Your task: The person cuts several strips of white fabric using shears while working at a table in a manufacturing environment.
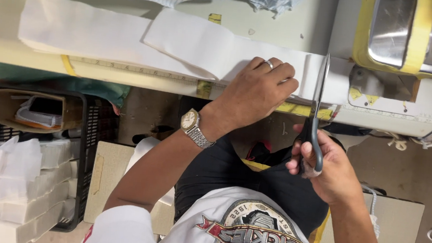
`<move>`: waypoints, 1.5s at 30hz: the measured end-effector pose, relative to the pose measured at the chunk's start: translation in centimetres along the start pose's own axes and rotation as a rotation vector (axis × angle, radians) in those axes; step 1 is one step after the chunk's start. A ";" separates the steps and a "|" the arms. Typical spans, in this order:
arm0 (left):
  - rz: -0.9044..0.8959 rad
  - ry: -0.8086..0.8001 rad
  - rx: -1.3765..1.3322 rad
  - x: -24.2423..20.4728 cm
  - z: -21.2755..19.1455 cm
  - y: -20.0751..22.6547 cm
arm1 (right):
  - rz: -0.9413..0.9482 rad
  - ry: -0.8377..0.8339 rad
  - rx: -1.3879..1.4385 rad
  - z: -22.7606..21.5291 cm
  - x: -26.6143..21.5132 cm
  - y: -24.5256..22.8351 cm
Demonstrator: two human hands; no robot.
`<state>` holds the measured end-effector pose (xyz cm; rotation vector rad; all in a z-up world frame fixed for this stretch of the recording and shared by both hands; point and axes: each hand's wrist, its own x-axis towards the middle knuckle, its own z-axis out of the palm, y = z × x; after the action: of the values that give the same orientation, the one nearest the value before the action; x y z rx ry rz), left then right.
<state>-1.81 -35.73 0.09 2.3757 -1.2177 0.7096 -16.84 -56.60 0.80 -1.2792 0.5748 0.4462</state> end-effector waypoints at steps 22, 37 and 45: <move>-0.017 0.074 -0.106 -0.6 1.2 -0.7 | -0.136 -0.079 -0.019 1.8 -1.1 5.4; -0.044 0.077 -0.170 -1.1 2.3 -0.6 | -0.323 0.010 -0.096 2.8 1.7 4.8; -0.045 0.119 -0.163 -1.1 2.2 -0.6 | -0.276 -0.001 -0.140 2.6 3.6 2.4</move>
<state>-1.26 -35.93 -2.38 2.1882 -1.1247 0.6990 -15.11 -53.51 -2.82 -1.4679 0.3633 0.2596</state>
